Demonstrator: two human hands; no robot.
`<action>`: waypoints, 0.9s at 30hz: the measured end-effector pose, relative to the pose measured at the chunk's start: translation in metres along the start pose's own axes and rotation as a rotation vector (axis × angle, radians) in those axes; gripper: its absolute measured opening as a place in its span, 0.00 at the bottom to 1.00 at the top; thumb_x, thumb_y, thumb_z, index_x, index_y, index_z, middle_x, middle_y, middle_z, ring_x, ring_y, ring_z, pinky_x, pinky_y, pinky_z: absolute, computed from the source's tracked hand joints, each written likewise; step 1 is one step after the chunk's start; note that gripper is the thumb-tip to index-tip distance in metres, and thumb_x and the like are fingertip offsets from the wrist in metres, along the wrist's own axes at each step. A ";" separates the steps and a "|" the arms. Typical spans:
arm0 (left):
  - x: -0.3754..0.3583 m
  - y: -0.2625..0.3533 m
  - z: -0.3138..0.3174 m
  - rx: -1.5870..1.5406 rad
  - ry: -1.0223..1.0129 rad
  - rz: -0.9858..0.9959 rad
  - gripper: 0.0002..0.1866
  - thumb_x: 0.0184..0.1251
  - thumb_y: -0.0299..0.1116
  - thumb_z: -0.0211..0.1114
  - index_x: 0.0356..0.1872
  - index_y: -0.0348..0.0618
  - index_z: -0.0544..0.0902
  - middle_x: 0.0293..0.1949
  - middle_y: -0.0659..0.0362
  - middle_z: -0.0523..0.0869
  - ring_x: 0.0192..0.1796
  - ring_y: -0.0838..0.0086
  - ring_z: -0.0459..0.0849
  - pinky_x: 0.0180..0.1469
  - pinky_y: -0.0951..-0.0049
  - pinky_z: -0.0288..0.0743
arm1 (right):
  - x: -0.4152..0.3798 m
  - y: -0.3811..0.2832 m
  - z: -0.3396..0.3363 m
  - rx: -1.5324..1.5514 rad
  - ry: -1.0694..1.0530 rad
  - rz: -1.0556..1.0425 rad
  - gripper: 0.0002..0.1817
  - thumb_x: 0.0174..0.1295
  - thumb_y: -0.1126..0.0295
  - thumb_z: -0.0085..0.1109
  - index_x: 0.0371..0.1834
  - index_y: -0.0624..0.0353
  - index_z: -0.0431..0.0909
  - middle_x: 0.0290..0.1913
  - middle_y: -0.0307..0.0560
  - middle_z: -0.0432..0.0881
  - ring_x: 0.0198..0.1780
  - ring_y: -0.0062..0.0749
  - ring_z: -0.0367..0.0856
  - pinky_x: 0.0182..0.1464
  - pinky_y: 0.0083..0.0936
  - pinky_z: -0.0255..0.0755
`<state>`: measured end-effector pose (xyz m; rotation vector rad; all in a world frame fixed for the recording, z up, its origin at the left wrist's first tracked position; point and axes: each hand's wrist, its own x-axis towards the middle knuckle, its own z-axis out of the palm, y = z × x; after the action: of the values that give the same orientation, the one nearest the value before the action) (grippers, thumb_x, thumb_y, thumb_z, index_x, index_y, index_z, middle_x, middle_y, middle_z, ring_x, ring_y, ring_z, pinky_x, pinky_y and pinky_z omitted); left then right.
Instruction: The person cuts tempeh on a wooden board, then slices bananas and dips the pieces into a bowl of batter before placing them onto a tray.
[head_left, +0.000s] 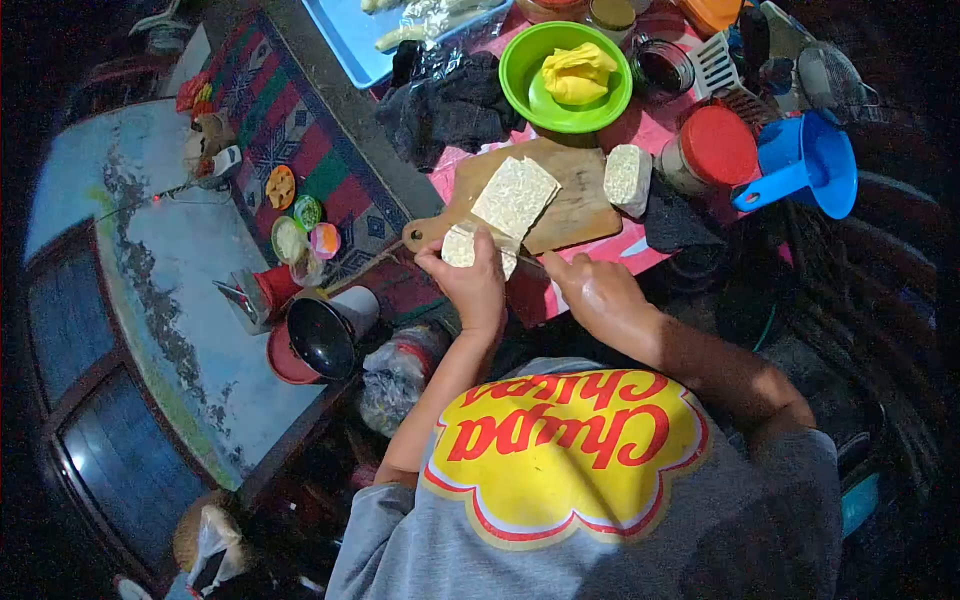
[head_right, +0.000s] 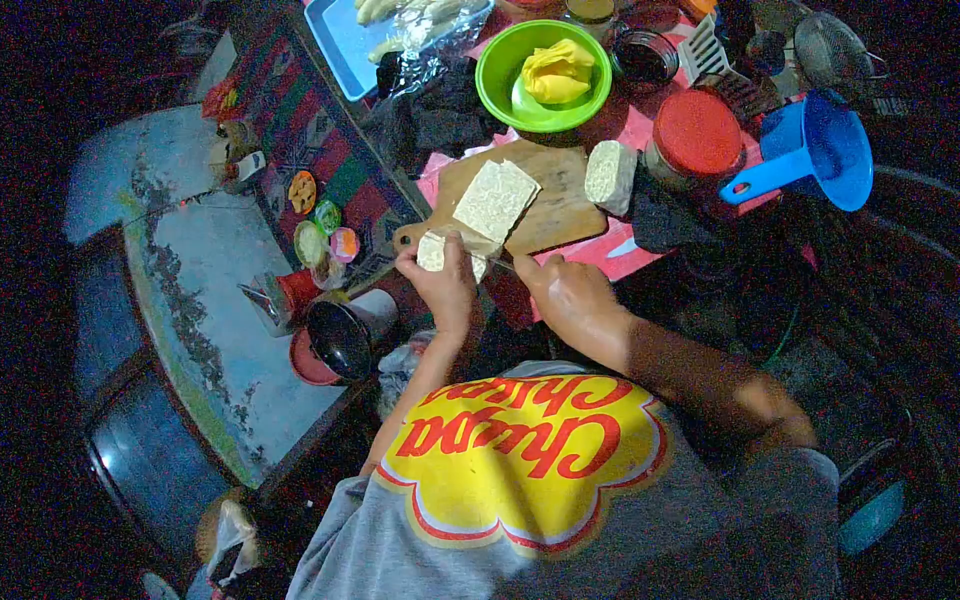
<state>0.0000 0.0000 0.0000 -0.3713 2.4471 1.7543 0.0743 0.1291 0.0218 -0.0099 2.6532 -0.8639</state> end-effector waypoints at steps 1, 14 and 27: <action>0.001 -0.005 -0.001 0.025 0.014 0.037 0.22 0.52 0.32 0.61 0.39 0.40 0.56 0.32 0.55 0.70 0.31 0.77 0.71 0.30 0.79 0.68 | 0.002 0.000 0.002 0.013 0.022 -0.019 0.17 0.46 0.76 0.47 0.43 0.60 0.62 0.22 0.59 0.73 0.22 0.51 0.76 0.19 0.38 0.69; 0.001 0.001 0.003 -0.066 0.042 -0.044 0.20 0.50 0.29 0.61 0.36 0.39 0.57 0.32 0.53 0.68 0.33 0.74 0.71 0.34 0.75 0.68 | 0.024 0.004 0.017 -0.014 0.011 0.043 0.14 0.48 0.75 0.44 0.41 0.59 0.64 0.21 0.55 0.74 0.22 0.48 0.76 0.20 0.38 0.69; 0.000 -0.006 -0.009 -0.399 -0.073 -0.084 0.14 0.61 0.36 0.50 0.39 0.40 0.57 0.37 0.56 0.65 0.40 0.75 0.66 0.45 0.76 0.61 | -0.031 0.040 0.013 0.306 -0.180 0.119 0.14 0.47 0.73 0.50 0.37 0.63 0.62 0.26 0.58 0.73 0.32 0.54 0.73 0.32 0.40 0.66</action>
<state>0.0023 -0.0100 -0.0021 -0.4262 1.9926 2.1712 0.1119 0.1576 -0.0003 0.1376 2.3083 -1.1599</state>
